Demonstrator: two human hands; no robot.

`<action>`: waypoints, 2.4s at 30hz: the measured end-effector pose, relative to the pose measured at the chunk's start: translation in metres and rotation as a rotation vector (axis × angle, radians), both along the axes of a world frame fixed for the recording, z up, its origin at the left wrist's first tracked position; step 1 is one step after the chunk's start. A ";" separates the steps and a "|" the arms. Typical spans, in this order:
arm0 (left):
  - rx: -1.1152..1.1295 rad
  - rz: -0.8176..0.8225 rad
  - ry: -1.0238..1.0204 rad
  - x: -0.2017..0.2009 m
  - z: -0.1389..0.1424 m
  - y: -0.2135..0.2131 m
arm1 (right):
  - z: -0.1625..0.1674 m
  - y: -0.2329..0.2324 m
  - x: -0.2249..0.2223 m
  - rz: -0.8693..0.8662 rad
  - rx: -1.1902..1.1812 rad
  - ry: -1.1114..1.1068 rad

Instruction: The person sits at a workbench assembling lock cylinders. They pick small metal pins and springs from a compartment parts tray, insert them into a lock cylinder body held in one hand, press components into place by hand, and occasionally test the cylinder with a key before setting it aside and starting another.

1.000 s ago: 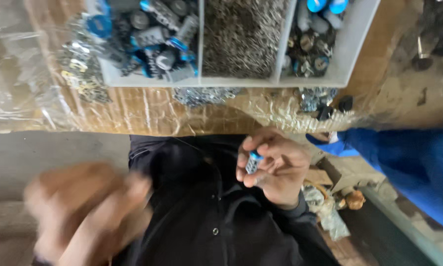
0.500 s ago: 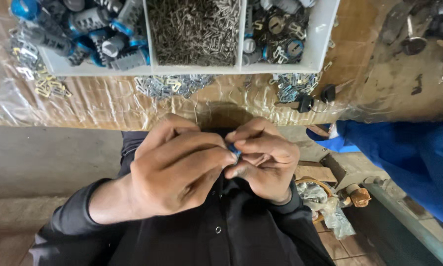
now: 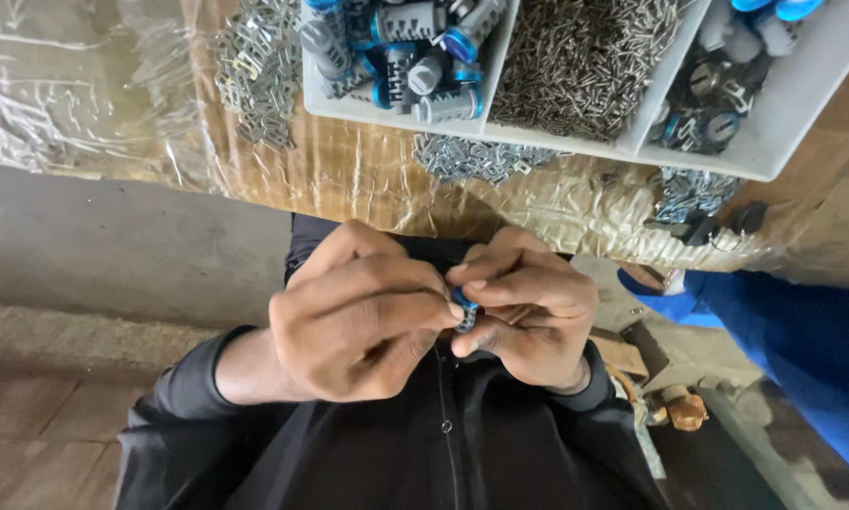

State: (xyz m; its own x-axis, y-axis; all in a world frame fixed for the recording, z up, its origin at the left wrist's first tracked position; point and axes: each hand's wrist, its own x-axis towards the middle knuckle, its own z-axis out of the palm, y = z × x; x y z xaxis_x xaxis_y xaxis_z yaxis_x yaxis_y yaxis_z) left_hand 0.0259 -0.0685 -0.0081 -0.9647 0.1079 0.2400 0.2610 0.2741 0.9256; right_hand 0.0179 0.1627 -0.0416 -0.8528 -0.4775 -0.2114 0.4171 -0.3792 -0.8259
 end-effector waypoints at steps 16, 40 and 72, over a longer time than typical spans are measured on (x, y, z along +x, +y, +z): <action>-0.449 0.104 -0.069 -0.008 0.016 -0.025 | 0.006 -0.019 -0.011 0.031 -0.032 -0.120; -0.068 -0.328 -0.083 -0.042 0.023 0.092 | 0.009 0.094 0.019 -0.268 0.057 -0.060; 0.036 -0.501 -0.242 -0.057 0.012 0.061 | 0.006 0.067 0.006 -0.108 0.178 0.242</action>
